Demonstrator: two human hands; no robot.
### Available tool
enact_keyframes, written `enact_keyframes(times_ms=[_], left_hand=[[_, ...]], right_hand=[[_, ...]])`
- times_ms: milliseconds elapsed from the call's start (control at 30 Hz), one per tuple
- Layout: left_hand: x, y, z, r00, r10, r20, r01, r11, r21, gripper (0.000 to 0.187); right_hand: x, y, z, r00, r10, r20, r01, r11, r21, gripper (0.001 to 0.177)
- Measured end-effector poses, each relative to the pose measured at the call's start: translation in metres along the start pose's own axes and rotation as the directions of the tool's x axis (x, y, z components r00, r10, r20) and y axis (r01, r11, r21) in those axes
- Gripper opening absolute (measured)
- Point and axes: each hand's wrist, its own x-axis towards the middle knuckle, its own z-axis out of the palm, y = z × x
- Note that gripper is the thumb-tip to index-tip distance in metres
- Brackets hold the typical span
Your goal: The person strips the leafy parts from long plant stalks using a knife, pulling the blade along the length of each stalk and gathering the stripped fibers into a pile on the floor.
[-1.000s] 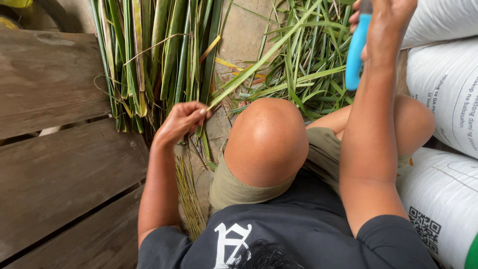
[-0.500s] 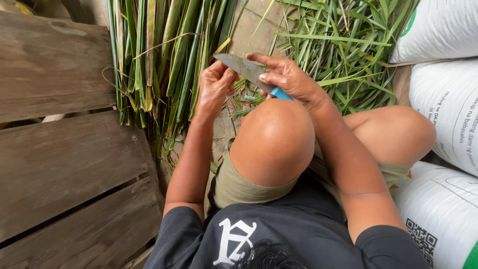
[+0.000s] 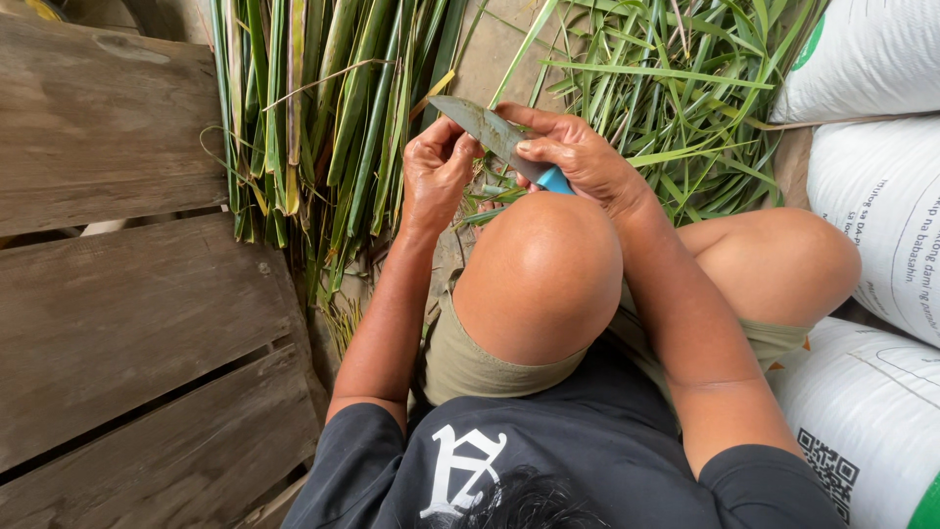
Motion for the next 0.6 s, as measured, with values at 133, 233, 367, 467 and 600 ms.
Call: enact_keyframes(times_ms=[133,233,367,467,600], left_hand=[[-0.006,0.008,-0.005,1.0,0.02,0.022,-0.021,0.998,0.058,0.01],[-0.01,0.014,-0.005,0.999,0.016,0.03,-0.018,0.997,0.074,0.01],[-0.021,0.032,-0.009,0.987,-0.13,0.093,0.126,0.991,0.045,0.014],[-0.028,0.042,-0.014,0.959,-0.231,0.161,0.216,0.971,0.105,0.02],[-0.037,0.042,-0.023,0.932,-0.302,0.202,0.293,0.953,0.077,0.02]], right_hand=[[0.005,0.012,-0.011,1.0,0.004,0.007,-0.004,1.0,-0.008,0.051],[0.004,0.01,-0.012,1.0,0.02,0.001,-0.02,1.0,-0.008,0.051],[-0.002,-0.01,0.0,0.991,0.09,-0.103,-0.084,0.994,0.068,0.054],[-0.004,-0.025,-0.001,0.978,0.146,-0.151,-0.133,0.987,0.093,0.057],[-0.006,-0.027,-0.017,0.987,0.078,-0.139,-0.06,0.989,0.133,0.053]])
